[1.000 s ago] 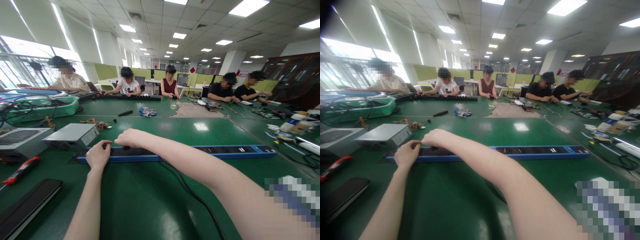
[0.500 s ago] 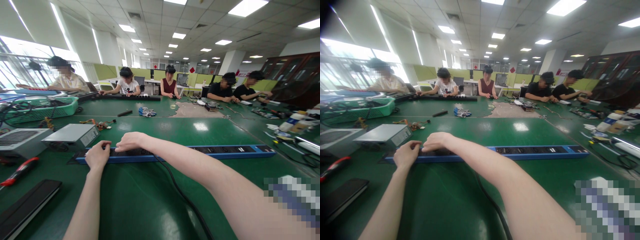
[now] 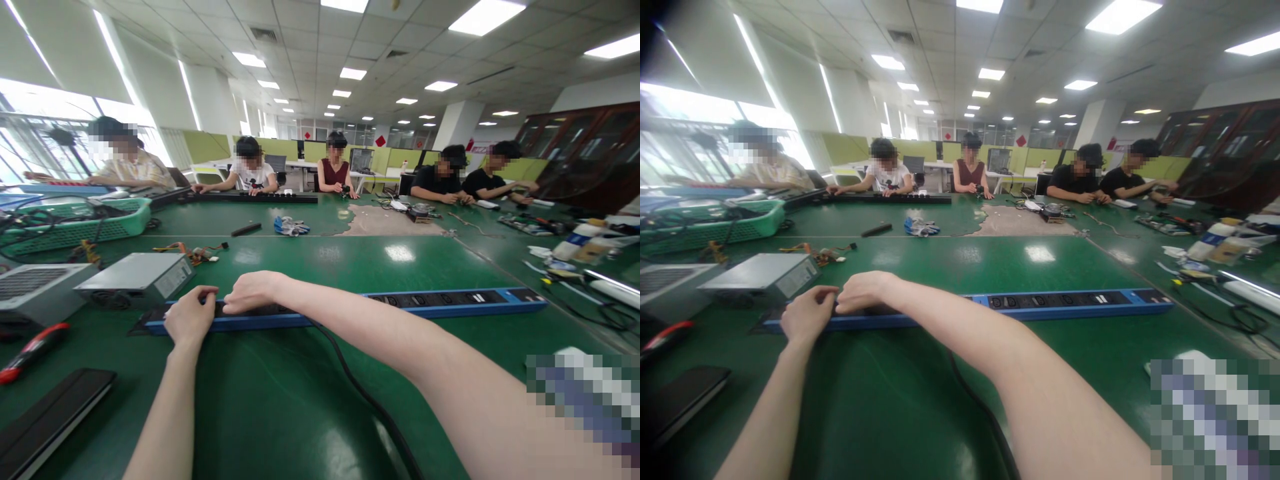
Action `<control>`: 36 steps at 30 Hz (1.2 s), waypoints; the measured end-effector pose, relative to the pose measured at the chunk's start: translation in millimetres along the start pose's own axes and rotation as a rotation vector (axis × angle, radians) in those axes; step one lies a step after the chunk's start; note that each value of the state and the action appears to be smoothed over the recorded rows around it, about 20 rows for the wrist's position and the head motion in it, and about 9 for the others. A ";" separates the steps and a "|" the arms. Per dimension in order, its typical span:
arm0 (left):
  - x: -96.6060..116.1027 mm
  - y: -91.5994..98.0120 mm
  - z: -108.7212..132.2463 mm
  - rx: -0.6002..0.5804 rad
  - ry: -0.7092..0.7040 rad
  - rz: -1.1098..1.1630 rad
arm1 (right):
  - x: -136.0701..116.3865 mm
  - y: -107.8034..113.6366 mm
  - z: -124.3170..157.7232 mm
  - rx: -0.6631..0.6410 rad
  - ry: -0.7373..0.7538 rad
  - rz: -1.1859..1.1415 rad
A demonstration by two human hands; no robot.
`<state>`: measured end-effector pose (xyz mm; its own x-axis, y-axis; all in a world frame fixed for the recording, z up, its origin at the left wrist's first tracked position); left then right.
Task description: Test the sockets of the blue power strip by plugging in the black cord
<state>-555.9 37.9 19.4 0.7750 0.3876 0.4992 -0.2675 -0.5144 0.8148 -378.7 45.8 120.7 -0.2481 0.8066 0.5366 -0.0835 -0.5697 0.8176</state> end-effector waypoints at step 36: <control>-1.3 0.3 -2.0 0.009 0.019 -0.007 | -1.1 -9.3 -21.8 0.022 -0.123 -0.104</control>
<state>-558.2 38.8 19.6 0.7656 0.4055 0.4995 -0.2575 -0.5183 0.8155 -398.8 46.8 108.0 -0.1185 0.8753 0.4688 -0.0811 -0.4791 0.8740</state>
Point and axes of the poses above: each hand's wrist, its own z-axis away from the middle knuckle, its own y-axis out of the back of the hand, x = y × z, the point moved 4 cm from there along -z, towards the middle knuckle, and after that the axes turned 5 degrees about z, right-handed, at the moved point
